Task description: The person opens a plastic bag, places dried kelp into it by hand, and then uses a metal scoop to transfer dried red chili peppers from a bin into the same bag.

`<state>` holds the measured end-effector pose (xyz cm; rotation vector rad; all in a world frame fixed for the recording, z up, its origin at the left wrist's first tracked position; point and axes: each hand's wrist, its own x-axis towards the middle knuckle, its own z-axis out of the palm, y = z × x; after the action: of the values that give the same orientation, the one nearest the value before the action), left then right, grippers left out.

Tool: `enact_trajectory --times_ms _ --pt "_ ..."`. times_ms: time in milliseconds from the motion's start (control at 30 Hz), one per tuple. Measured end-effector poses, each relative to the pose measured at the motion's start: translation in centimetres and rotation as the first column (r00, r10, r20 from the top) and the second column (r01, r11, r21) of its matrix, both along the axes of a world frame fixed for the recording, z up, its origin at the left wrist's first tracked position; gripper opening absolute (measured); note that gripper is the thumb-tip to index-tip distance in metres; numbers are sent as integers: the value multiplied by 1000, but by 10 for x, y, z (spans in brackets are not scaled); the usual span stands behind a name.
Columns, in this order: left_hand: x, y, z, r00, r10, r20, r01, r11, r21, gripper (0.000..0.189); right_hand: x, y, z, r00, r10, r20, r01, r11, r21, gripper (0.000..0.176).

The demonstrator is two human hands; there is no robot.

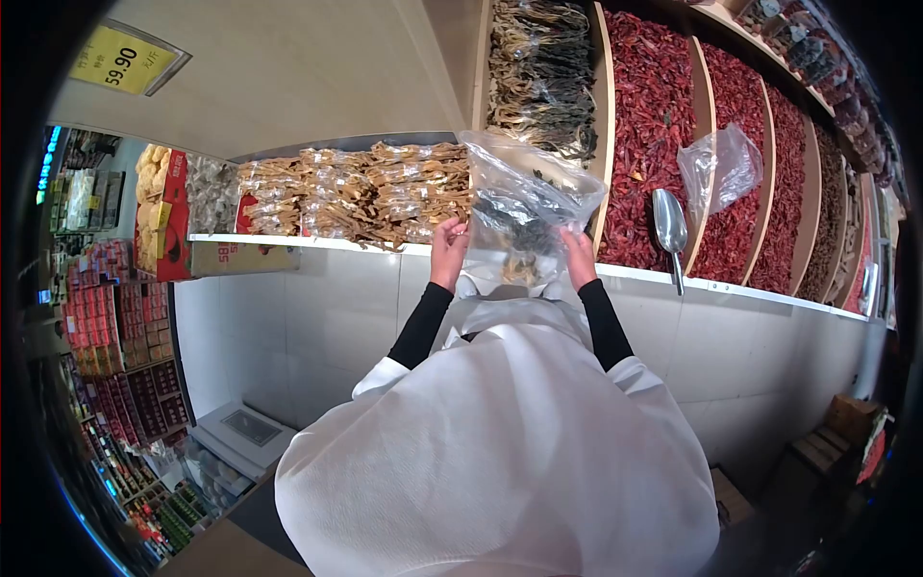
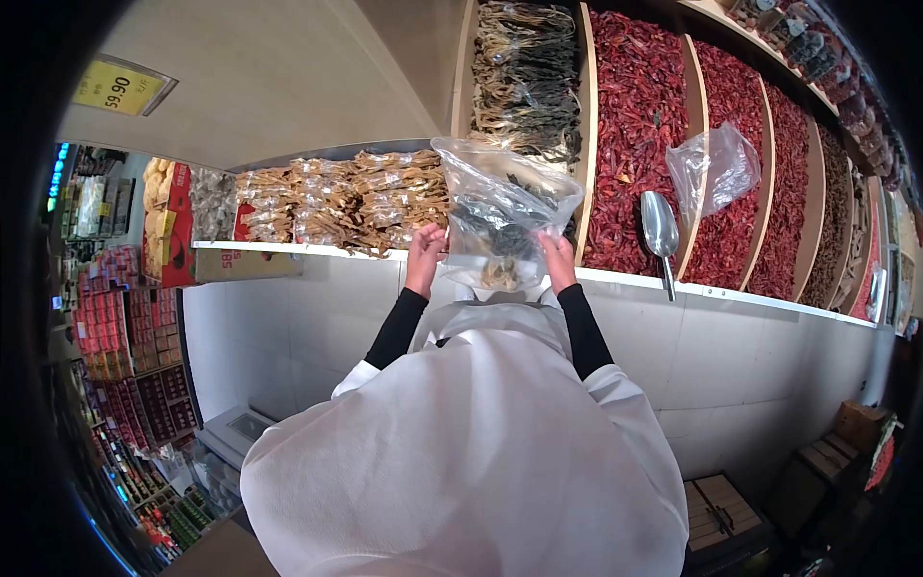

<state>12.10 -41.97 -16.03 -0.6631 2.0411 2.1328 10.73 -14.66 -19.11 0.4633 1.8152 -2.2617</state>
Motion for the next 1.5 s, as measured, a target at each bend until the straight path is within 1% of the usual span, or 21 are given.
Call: enact_trajectory --times_ms 33,67,133,200,267,300,367,500,567,600,667,800,867,900,967,1067,1167,1300,1400,1467,1500 --pt "7 2 -12 1000 0 -1 0 1000 -4 41 0 1 0 1000 -13 24 14 999 -48 24" --pt "13 6 -19 1000 1 6 -1 998 -60 45 1 1 0 998 -25 50 29 995 -96 26" --pt "22 11 -27 999 -27 34 31 990 -135 56 1 1 -5 997 -36 73 46 990 -134 27" --pt "24 19 -31 998 -63 2 62 983 -173 58 3 1 -10 994 -43 100 59 984 -169 28" --pt "23 21 -38 988 -142 -62 122 960 -252 62 5 -2 -5 982 -66 176 122 937 -327 31" --pt "22 23 -42 988 -140 -58 121 960 -253 62 7 -2 -5 982 -63 180 120 937 -328 31" --pt "18 28 -38 990 -122 -67 102 966 -239 65 6 1 -5 982 -11 187 86 914 -396 32" --pt "14 31 -32 988 -115 -105 95 979 -180 67 9 2 4 978 -39 205 129 886 -445 28" --pt "15 33 -27 990 -135 -49 126 981 -150 68 10 6 0 983 -28 182 113 872 -476 23" --pt "15 34 -25 989 -138 -46 129 980 -150 68 11 8 -2 982 -31 185 117 872 -476 23" --pt "13 35 -26 990 -136 -49 134 991 -28 68 11 9 9 980 -22 198 113 879 -463 22" --pt "12 40 -12 992 -124 -20 124 992 5 67 10 10 27 974 -24 226 126 883 -453 22" --pt "10 41 -8 989 -122 -88 128 989 67 61 11 16 26 982 29 185 60 888 -456 30" --pt "8 40 -6 989 -122 -87 128 989 68 61 12 17 26 982 29 185 60 888 -455 30" --pt "4 36 0 985 -150 -89 155 987 51 63 14 18 43 976 67 209 28 908 -419 40" --pt "0 36 17 985 -166 -45 170 979 111 63 15 18 50 979 79 188 5 913 -409 39" --pt "0 39 18 988 -156 5 154 982 109 65 14 20 46 980 108 165 -36 920 -390 38" --pt "0 37 0 986 -167 16 164 977 137 66 15 16 47 979 88 185 -13 929 -371 39" --pt "4 39 5 987 -159 16 157 984 83 64 17 12 46 986 74 149 -19 940 -340 36" --pt "6 42 11 987 -141 -73 142 990 10 63 20 3 59 995 74 67 -64 988 -139 30" --pt "7 42 16 987 -139 -75 140 990 10 63 22 -3 69 995 76 64 -66 988 -138 30"
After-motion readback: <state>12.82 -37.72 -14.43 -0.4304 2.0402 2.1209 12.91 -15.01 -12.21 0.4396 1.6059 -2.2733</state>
